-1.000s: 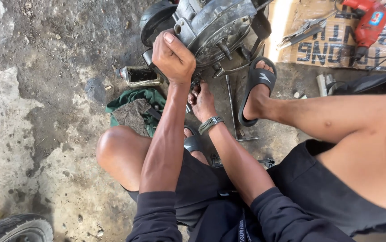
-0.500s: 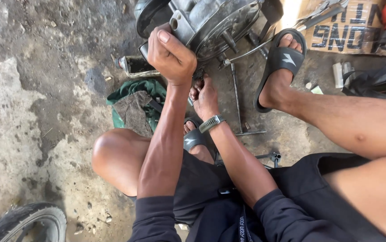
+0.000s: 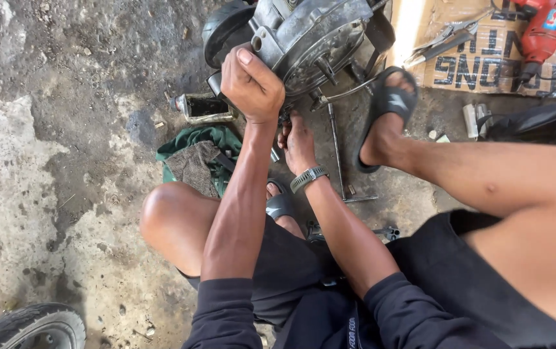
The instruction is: Securing the casing of a motorcycle engine using a T-handle wrench and installing a gasket.
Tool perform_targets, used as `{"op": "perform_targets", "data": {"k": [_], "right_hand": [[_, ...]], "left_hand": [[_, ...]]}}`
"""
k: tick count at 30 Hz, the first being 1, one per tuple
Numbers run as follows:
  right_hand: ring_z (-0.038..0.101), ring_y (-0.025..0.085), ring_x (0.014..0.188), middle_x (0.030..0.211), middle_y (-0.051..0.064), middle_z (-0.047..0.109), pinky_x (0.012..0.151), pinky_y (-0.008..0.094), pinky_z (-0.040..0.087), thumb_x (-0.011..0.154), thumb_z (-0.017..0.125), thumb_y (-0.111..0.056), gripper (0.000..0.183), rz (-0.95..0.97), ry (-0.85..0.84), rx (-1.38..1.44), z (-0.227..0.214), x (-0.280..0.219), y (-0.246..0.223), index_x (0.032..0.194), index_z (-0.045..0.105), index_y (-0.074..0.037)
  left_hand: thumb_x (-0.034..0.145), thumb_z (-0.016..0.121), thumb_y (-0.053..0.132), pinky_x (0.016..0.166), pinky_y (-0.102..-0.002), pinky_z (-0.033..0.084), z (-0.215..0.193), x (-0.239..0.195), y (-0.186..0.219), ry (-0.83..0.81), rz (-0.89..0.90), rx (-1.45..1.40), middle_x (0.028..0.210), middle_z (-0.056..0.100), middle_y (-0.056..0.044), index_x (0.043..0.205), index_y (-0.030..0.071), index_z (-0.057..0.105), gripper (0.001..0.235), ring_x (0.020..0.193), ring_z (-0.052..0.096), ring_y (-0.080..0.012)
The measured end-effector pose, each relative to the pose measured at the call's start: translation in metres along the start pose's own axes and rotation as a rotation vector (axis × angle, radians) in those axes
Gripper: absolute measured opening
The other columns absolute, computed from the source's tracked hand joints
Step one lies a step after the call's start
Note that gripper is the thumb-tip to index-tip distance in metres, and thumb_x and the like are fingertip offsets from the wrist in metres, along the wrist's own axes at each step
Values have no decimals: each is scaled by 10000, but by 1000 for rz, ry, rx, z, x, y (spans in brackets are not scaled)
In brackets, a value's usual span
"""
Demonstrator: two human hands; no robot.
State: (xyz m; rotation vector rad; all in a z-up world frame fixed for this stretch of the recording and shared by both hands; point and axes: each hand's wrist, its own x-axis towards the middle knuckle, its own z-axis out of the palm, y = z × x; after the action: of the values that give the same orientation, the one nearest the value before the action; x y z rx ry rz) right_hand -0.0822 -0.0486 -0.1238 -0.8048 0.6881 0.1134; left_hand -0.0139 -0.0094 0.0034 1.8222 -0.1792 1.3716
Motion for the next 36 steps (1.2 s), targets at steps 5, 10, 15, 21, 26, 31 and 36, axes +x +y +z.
{"op": "perform_targets", "data": {"k": [5,10,15,21,26,31,36], "right_hand": [[392,113,502,622,-8,349,461,272,289,1037,561,-288,317,-107,-114,-28,-6,10,8,781,449,-140],[349,116,474,596,-7,336,462,281,280,1038,551,-241,373,-107,-92,190,-8,23,24,710,404,-142],[332,117,458,554,-17,288,461,292,261,1023,537,-240,403,-101,-85,181,-10,19,22,668,365,-157],[319,119,445,539,-22,261,447,294,234,1018,537,-253,417,-70,-78,221,-8,20,23,658,343,-168],[282,114,464,578,-25,261,454,294,238,1026,522,-183,369,-78,-55,240,-4,15,20,696,357,-164],[289,97,479,588,-33,303,468,278,234,1023,510,-179,334,-88,-45,241,-4,12,19,714,383,-174],[296,106,459,568,-27,285,461,289,245,1027,518,-210,378,-119,-42,208,-6,13,22,687,358,-170]], "left_hand": [[1083,296,206,559,-320,401,7,1,-11,-13,-7,14,671,562,-37,796,56,572,426,575,517,-171],[1103,261,231,532,-322,327,8,4,-5,25,51,20,624,458,-34,740,50,502,471,534,405,-155],[1117,261,258,573,-335,380,5,-1,0,-1,51,16,689,527,-51,813,23,553,482,583,473,-178],[1103,274,221,560,-341,388,6,-3,-3,8,46,27,689,545,-54,786,27,551,464,572,489,-182],[1112,280,227,552,-342,382,5,-4,1,10,15,28,675,546,-47,799,32,565,465,561,484,-182],[1105,281,192,596,-368,404,2,0,8,-9,14,13,729,574,-70,790,18,521,433,597,507,-211],[1109,279,215,580,-344,395,2,-3,2,-27,20,-4,707,563,-53,790,45,529,440,588,496,-179]]}}
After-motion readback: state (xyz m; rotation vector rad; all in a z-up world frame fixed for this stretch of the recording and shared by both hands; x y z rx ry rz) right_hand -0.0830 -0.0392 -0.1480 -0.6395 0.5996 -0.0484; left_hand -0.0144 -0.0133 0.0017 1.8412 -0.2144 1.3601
